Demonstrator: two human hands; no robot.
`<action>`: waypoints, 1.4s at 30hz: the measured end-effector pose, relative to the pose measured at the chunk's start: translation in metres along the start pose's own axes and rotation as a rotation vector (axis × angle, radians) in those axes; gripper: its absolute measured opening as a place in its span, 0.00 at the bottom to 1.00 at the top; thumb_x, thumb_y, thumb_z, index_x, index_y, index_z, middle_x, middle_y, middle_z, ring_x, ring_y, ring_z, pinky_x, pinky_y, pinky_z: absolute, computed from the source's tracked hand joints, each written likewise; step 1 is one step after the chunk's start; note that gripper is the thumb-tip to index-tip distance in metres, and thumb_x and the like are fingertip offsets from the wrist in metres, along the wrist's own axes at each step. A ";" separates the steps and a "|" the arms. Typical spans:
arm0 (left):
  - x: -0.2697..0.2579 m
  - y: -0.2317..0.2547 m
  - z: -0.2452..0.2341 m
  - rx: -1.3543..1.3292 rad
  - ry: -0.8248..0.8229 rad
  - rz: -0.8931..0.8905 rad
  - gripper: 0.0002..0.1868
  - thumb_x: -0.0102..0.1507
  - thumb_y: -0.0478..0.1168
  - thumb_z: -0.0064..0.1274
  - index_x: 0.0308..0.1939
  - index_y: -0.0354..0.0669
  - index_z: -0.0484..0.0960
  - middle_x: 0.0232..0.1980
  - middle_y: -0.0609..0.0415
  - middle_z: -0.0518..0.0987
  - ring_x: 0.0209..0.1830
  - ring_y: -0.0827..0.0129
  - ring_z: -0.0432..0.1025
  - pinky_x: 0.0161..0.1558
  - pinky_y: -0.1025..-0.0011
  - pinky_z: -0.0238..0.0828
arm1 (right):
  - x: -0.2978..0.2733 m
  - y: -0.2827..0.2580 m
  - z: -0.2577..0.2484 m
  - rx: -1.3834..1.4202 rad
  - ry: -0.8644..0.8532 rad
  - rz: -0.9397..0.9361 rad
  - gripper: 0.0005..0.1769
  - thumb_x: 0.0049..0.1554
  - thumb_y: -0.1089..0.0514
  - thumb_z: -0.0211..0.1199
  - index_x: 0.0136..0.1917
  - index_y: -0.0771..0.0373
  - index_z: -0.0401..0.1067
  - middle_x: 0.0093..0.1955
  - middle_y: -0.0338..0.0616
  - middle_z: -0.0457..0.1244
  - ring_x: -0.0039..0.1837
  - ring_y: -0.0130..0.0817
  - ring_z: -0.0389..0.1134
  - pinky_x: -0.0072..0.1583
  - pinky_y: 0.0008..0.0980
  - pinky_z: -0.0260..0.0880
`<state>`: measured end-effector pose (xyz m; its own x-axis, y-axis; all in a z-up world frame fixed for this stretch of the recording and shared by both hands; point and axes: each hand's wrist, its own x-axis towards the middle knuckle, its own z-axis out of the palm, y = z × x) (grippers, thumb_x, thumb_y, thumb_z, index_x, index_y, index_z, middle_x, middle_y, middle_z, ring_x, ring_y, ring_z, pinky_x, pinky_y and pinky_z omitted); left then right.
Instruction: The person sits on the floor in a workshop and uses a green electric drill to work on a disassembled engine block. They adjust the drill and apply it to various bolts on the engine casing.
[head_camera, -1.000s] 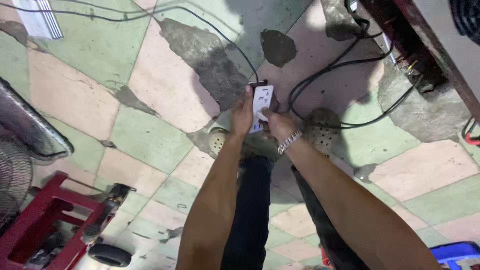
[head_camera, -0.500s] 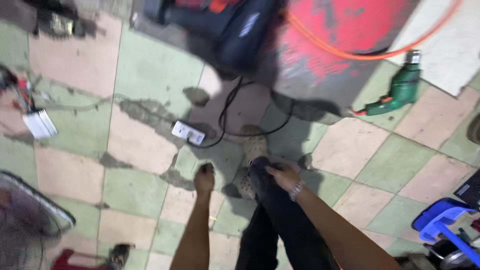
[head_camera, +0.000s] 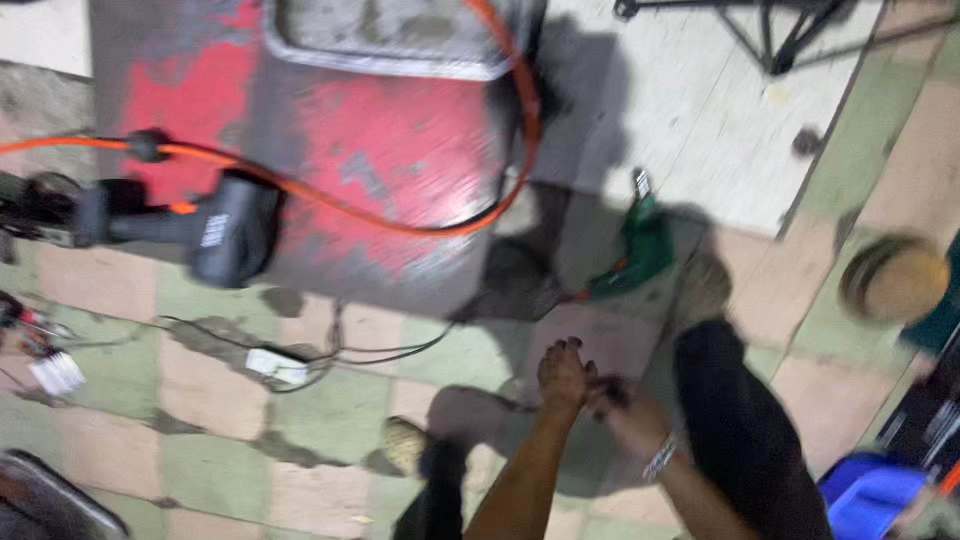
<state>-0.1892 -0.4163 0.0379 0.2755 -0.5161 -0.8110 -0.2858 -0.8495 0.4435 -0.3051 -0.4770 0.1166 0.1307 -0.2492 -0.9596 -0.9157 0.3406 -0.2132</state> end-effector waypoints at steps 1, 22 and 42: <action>0.027 0.022 0.024 0.012 0.043 0.010 0.35 0.61 0.47 0.55 0.70 0.40 0.67 0.70 0.39 0.68 0.70 0.47 0.62 0.69 0.52 0.53 | 0.007 0.009 -0.021 -0.252 0.025 -0.019 0.20 0.61 0.46 0.58 0.59 0.57 0.77 0.50 0.45 0.73 0.50 0.38 0.74 0.54 0.39 0.73; 0.216 0.141 0.152 0.270 0.078 -0.494 0.53 0.53 0.53 0.71 0.72 0.42 0.53 0.72 0.42 0.61 0.75 0.48 0.53 0.71 0.54 0.54 | 0.077 0.011 -0.230 0.590 -0.091 0.179 0.19 0.54 0.59 0.66 0.57 0.71 0.77 0.48 0.50 0.73 0.50 0.40 0.74 0.54 0.40 0.74; -0.109 0.352 -0.294 -0.474 -0.062 -0.109 0.59 0.43 0.51 0.69 0.75 0.43 0.56 0.56 0.42 0.80 0.53 0.51 0.77 0.54 0.61 0.74 | 0.029 -0.023 -0.303 0.151 -0.105 0.185 0.18 0.54 0.54 0.63 0.54 0.66 0.77 0.46 0.56 0.74 0.44 0.41 0.76 0.49 0.40 0.75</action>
<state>-0.0501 -0.6918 0.3942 0.2209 -0.4261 -0.8773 0.1953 -0.8620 0.4678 -0.3956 -0.7664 0.1490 0.0122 -0.0773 -0.9969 -0.8617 0.5051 -0.0497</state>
